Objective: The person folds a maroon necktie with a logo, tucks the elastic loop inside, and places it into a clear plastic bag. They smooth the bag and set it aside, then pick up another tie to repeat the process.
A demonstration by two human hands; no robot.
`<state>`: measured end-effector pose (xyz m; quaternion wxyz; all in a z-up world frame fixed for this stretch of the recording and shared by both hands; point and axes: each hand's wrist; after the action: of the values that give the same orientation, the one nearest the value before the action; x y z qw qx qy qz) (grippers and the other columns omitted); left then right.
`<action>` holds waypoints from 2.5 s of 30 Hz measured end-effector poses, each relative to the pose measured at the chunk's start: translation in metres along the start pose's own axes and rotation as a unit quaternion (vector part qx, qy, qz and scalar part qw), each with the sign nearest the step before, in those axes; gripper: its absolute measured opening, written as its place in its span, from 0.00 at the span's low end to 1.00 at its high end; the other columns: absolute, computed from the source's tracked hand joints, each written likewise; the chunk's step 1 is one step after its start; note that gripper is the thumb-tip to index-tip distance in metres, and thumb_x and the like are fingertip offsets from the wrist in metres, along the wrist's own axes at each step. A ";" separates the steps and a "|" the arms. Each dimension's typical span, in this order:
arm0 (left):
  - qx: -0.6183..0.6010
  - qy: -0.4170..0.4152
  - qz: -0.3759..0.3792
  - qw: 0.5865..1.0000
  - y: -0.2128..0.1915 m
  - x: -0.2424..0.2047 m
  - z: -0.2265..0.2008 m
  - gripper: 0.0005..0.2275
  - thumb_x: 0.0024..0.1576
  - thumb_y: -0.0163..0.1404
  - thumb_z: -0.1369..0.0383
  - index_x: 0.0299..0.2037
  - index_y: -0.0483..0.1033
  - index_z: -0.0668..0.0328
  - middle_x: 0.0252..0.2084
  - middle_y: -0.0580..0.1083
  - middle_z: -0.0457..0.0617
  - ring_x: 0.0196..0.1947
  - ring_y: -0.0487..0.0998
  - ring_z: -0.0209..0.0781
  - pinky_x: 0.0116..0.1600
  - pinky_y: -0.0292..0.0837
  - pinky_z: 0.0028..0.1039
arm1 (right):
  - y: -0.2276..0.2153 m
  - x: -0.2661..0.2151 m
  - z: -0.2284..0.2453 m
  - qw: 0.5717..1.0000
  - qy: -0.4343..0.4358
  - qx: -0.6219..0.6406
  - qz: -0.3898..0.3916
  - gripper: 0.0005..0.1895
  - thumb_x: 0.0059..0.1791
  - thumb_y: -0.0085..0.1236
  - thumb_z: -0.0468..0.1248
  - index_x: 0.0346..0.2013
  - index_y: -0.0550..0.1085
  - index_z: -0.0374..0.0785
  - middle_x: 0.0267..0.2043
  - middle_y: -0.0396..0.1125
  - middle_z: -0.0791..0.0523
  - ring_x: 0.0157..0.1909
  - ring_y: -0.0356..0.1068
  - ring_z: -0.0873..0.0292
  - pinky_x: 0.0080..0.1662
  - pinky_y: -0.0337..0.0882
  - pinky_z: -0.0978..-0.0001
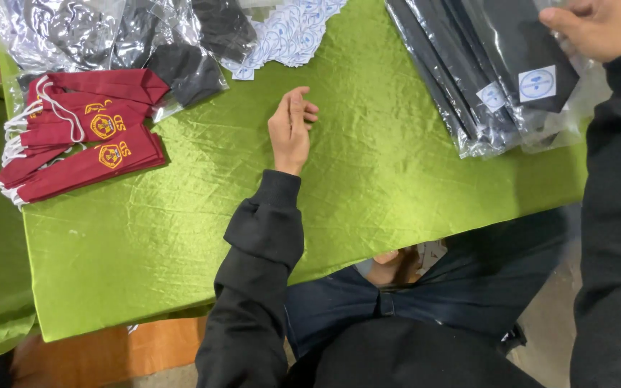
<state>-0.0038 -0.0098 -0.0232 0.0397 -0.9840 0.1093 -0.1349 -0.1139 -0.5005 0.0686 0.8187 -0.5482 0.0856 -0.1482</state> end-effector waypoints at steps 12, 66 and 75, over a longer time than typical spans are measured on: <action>0.072 0.041 0.024 0.996 0.000 0.001 0.009 0.18 0.70 0.35 0.59 0.47 0.79 0.59 0.32 0.79 0.44 0.30 0.80 0.33 0.37 0.77 0.25 | 0.024 -0.090 0.112 1.000 -0.006 -0.002 -0.004 0.33 0.62 0.40 0.43 0.77 0.51 0.26 0.77 0.42 0.32 0.77 0.39 0.31 0.70 0.43 0.35; 0.605 -0.074 -0.319 0.725 -0.212 0.004 0.031 0.15 0.59 0.64 0.58 0.48 0.79 0.58 0.51 0.75 0.58 0.55 0.69 0.52 0.57 0.69 0.43 | 0.208 -0.023 0.261 0.924 -0.310 0.224 -0.018 0.13 0.59 0.52 0.40 0.54 0.75 0.35 0.62 0.69 0.47 0.70 0.61 0.42 0.68 0.58 0.43; 0.559 0.047 -0.318 0.765 -0.246 -0.012 0.040 0.06 0.55 0.67 0.70 0.37 0.84 0.61 0.37 0.81 0.51 0.40 0.78 0.50 0.42 0.75 0.41 | 0.212 -0.022 0.258 0.929 -0.313 0.196 -0.019 0.13 0.59 0.54 0.39 0.54 0.76 0.36 0.62 0.69 0.47 0.70 0.61 0.42 0.69 0.57 0.41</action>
<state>0.0459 0.2339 -0.0386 0.5322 -0.7585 -0.3024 -0.2235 -0.0247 -0.1924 -0.0286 0.8922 -0.3968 -0.2158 0.0018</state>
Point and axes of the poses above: each hand's wrist, its own x-axis towards the middle knuckle, its own y-axis out of the palm, z = x × y
